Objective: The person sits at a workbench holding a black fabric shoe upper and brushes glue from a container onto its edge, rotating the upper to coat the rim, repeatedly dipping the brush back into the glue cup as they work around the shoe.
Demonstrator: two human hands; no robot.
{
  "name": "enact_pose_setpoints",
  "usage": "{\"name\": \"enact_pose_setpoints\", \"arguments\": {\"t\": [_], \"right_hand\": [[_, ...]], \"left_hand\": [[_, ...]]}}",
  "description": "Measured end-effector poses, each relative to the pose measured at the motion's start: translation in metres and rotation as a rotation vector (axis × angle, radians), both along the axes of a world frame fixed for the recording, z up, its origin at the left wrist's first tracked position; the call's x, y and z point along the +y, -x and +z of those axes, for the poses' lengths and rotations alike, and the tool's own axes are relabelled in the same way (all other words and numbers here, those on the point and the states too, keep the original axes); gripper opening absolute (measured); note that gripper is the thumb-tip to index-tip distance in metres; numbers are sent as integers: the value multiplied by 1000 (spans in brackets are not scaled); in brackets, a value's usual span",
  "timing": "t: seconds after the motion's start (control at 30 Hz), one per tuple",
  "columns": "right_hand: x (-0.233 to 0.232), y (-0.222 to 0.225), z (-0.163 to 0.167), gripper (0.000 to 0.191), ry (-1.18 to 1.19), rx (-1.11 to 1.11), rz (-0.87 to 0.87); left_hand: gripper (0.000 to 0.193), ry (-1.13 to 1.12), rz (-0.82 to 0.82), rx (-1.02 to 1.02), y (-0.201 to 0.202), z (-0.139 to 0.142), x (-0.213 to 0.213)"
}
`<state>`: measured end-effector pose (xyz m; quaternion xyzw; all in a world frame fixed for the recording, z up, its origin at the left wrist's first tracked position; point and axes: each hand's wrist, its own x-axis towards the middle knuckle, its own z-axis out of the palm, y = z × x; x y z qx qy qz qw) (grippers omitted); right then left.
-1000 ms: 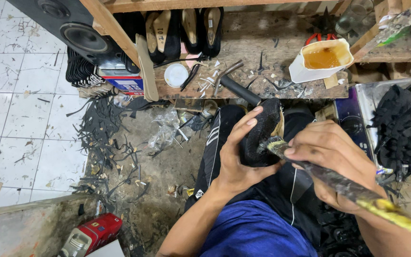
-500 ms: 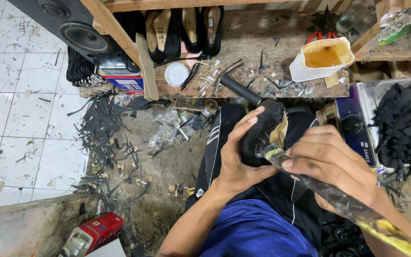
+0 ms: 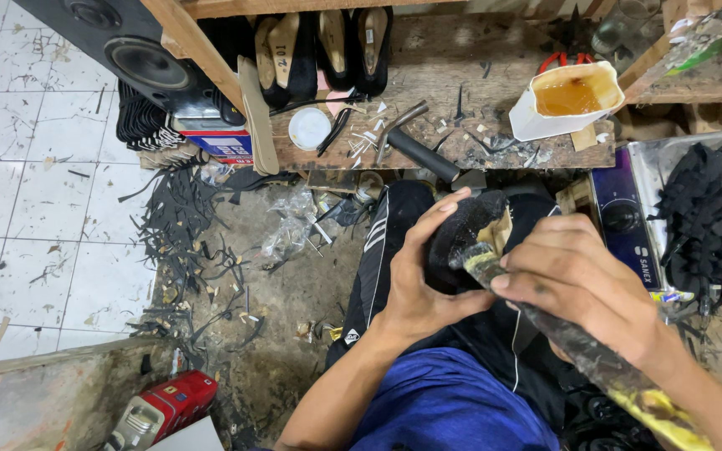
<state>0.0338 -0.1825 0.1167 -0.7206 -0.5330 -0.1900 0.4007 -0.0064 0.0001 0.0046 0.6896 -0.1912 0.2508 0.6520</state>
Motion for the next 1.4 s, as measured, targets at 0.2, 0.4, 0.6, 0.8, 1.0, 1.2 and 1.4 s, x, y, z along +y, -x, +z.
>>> {"name": "enact_pose_setpoints", "arguments": {"t": [0.2,0.4,0.6,0.8,1.0,1.2,1.4], "right_hand": [[-2,-1,-2,21,-14,-34,-31],[-2,-3,-2,23,-17,-19,-16],[-3,-5,-5,25,9,-23,-11],[-4,-5,-4,20,-16,-50,-34],[-2,-8,-3,20,-11,-36,-30],[-5,-6,-2,26,38,18,-6],[-2,-9,-4,15,-30,-39,-46]], "left_hand": [[99,-16,-13,53,4,4,0],[98,-19,-56,149,9,9,3],[96,-33,-99,190,12,12,4],[98,-53,-141,209,15,13,7],[100,-6,-174,298,17,14,9],[101,-20,-205,350,19,17,13],[97,-27,-217,348,18,23,16]]}}
